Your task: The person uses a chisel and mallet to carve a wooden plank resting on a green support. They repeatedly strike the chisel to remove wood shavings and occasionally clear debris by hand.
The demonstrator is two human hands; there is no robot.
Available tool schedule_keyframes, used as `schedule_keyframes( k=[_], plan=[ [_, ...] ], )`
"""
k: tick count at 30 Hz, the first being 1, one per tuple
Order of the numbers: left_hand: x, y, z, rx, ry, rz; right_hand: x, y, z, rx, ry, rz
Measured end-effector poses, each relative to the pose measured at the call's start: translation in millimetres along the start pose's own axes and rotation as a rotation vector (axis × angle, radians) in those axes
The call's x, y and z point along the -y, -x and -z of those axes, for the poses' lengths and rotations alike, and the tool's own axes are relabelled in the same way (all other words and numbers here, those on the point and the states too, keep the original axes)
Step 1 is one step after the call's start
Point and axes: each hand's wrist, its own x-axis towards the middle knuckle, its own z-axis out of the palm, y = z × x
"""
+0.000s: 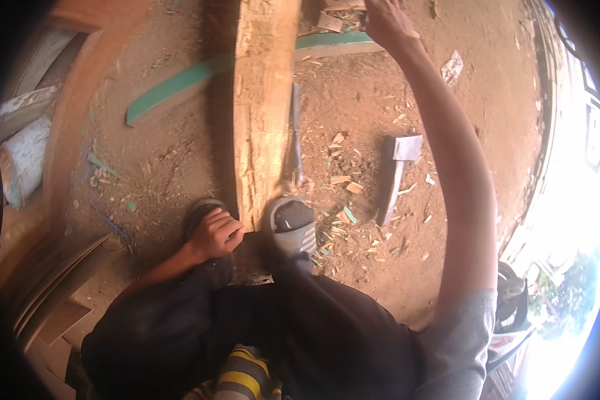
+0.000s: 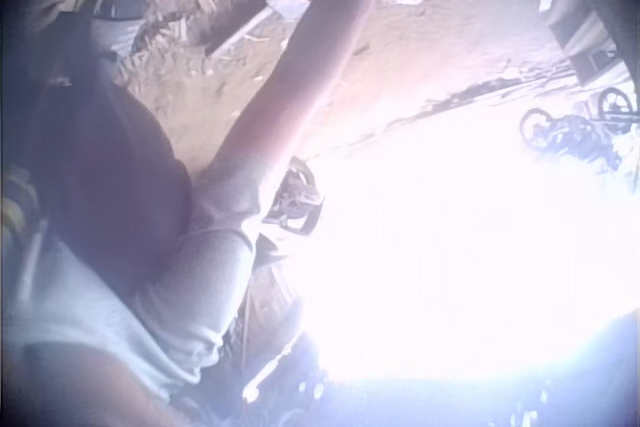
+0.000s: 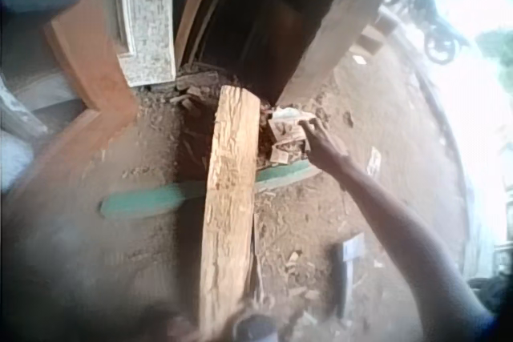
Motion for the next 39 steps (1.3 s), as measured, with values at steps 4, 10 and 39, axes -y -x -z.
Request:
schedule_keyframes(
  k=[4, 10, 39],
  plan=[
    [-1.3, 0.8, 0.8, 0.014, 0.006, 0.046, -2.5, -24.5, -12.3, 0.247, -0.182, -0.167],
    [0.5, 0.6, 0.8, 0.033, -0.003, 0.060, -18.5, -60.6, -18.1, 0.179, -0.302, 0.091],
    [-0.2, -2.7, 2.1, 0.088, -0.013, 0.088, -19.7, -93.9, 22.7, -0.188, -0.203, 0.139]
  ],
)
